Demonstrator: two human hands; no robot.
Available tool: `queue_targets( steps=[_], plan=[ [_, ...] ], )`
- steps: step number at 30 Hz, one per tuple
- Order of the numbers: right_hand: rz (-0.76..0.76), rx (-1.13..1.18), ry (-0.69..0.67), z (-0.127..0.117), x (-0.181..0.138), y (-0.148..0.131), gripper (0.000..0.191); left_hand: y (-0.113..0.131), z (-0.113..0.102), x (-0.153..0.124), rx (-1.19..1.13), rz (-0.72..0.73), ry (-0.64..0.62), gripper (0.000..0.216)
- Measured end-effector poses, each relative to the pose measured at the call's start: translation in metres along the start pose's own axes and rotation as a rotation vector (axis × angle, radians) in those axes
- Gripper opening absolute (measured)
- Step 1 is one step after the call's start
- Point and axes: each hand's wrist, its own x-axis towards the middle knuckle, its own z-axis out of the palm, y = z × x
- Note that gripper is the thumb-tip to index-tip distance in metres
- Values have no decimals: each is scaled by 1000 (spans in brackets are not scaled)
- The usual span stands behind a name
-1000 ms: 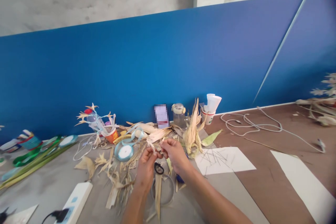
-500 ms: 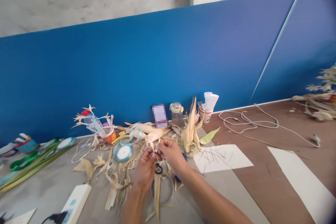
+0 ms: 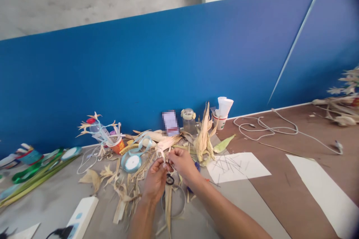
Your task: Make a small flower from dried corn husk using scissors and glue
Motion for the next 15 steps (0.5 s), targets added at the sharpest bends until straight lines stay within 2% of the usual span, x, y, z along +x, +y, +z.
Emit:
queue_targets(
  steps=[8, 12, 15],
  plan=[
    [17, -61, -5, -2, 1, 1, 14, 0, -5, 0, 6, -40, -82, 18],
    [36, -94, -6, -3, 2, 2, 10, -1, -4, 0, 12, -42, -55, 18],
    [48, -64, -19, -1, 0, 0, 14, 0, -3, 0, -14, -33, -37, 18]
  ],
)
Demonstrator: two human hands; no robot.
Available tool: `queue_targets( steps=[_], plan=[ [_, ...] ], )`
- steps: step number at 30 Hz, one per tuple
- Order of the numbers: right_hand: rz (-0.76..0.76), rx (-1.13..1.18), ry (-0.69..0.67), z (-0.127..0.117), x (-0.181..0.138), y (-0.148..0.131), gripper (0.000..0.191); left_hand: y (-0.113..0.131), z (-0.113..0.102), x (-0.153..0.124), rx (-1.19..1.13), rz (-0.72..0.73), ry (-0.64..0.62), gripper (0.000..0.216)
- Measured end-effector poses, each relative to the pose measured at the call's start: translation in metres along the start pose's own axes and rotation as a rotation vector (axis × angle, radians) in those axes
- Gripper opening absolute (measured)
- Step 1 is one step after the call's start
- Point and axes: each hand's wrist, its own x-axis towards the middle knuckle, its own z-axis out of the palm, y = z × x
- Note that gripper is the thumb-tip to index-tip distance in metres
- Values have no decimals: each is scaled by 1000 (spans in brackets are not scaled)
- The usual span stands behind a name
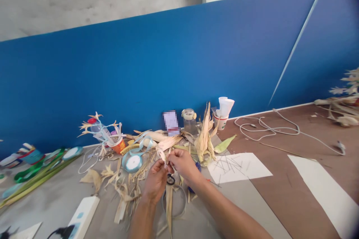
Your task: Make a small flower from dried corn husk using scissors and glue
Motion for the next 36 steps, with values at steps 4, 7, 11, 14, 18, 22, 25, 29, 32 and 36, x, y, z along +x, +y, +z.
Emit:
queue_targets(
  steps=[4, 7, 11, 14, 18, 22, 25, 29, 32, 36],
  plan=[
    [29, 52, -24, 1, -3, -5, 16, 4, 3, -1, 3, -8, 6, 17],
    [58, 31, -46, 0, -4, -7, 20, 6, 6, -1, -2, -29, 6, 17],
    [35, 36, -50, -3, -4, -9, 24, 5, 4, 0, -16, -22, 28, 15],
    [-35, -18, 16, -8, -3, -14, 22, 1, -2, 3, -49, 18, 89, 15],
    [-89, -300, 19, -18, -4, -28, 15, -1, -7, 6, -126, 58, 192, 20],
    [-213, -825, -96, -43, -22, -37, 16, 1, -6, 6, -140, 85, 258, 25],
    [-204, -1230, 0, -67, -45, -35, 18, 1, -4, 6, -122, 96, 278, 28],
    [-53, -1543, 48, -86, -70, -22, 27, -1, -3, 7, -119, 104, 281, 29],
    [1, -1719, 33, -87, -77, -9, 34, -4, -5, 8, -122, 116, 287, 30],
    [49, -1799, 11, -85, -74, 5, 34, -7, -9, 9, -137, 108, 274, 30]
  ],
)
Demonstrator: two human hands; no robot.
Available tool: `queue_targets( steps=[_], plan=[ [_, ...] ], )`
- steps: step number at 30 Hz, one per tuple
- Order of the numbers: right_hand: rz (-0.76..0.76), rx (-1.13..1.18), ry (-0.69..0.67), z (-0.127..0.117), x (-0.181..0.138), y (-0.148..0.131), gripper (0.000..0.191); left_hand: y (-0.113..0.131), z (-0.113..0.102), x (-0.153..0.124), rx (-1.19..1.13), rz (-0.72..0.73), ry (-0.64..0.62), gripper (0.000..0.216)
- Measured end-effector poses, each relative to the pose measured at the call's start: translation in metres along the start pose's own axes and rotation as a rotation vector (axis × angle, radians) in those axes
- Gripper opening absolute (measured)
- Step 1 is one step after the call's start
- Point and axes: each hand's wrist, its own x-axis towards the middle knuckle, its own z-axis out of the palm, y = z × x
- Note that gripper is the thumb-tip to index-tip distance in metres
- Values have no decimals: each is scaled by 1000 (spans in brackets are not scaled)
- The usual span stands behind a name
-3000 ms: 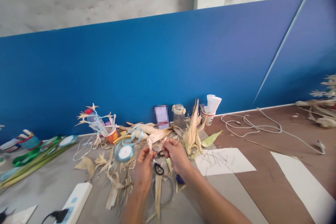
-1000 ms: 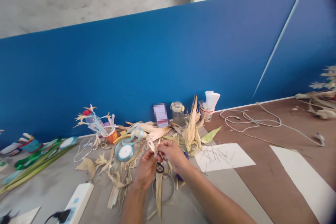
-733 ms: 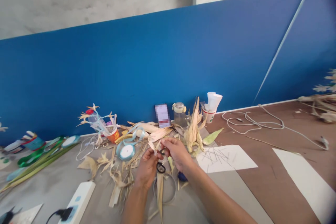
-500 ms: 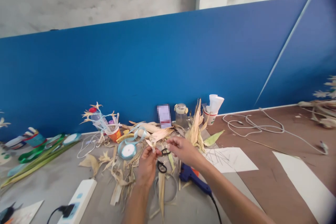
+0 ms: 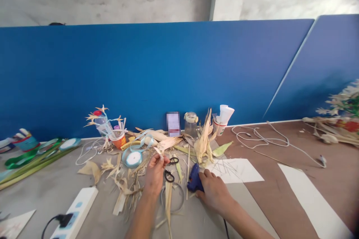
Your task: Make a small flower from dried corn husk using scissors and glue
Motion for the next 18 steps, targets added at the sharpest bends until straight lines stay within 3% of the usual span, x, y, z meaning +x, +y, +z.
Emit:
queue_targets(
  steps=[3, 6, 10, 12, 14, 18],
  plan=[
    [9, 23, -22, 6, 3, 2, 28, -1, -1, 0, -7, -4, -9, 29],
    [-33, 197, -11, 3, 1, 6, 25, -1, -1, 0, -17, 3, 3, 29],
    [-187, 655, 144, -16, -10, 8, 25, 1, 1, 0, -24, -4, 6, 32],
    [-262, 933, 125, -27, -16, 4, 23, 1, 2, 0, -21, 4, 2, 32],
    [-294, 1131, 21, -33, -17, -3, 25, 1, 2, 0, -18, 13, 0, 30],
    [-344, 1121, 57, -28, -9, -25, 23, -2, 1, 0, -14, 30, -3, 28]
  ],
)
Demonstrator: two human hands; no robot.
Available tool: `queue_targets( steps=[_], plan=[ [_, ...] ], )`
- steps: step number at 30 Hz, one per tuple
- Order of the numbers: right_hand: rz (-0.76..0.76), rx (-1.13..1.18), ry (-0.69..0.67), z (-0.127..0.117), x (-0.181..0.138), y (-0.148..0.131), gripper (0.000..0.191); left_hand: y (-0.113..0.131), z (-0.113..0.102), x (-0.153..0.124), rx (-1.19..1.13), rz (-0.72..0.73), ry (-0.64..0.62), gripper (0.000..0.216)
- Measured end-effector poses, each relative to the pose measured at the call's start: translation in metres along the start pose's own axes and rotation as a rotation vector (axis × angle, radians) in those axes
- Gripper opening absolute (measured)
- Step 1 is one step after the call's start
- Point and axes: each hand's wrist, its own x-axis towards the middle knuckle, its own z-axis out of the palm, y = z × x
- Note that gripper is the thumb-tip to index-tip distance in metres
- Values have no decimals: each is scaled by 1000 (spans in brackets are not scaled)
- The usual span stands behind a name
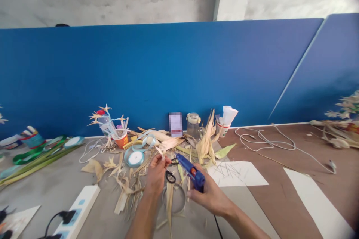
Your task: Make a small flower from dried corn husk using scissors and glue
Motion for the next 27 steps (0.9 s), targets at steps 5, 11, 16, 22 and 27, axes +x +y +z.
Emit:
queue_targets(
  steps=[5, 11, 16, 22, 27],
  plan=[
    [-242, -207, 8, 17, 18, 7, 18, 1, 1, -1, 1, 0, 44, 26],
    [-312, -393, -29, 24, 22, 20, 8, 3, 1, -1, 16, 2, 102, 28],
    [-346, -473, 11, 27, 25, 29, 5, 1, -1, 0, 52, 13, 80, 31],
    [-355, -544, 65, 28, 27, 33, 8, 1, -1, 0, 72, 8, 73, 29],
    [-341, -599, 104, 30, 26, 36, 10, 1, 0, 0, 70, 0, 68, 30]
  ],
)
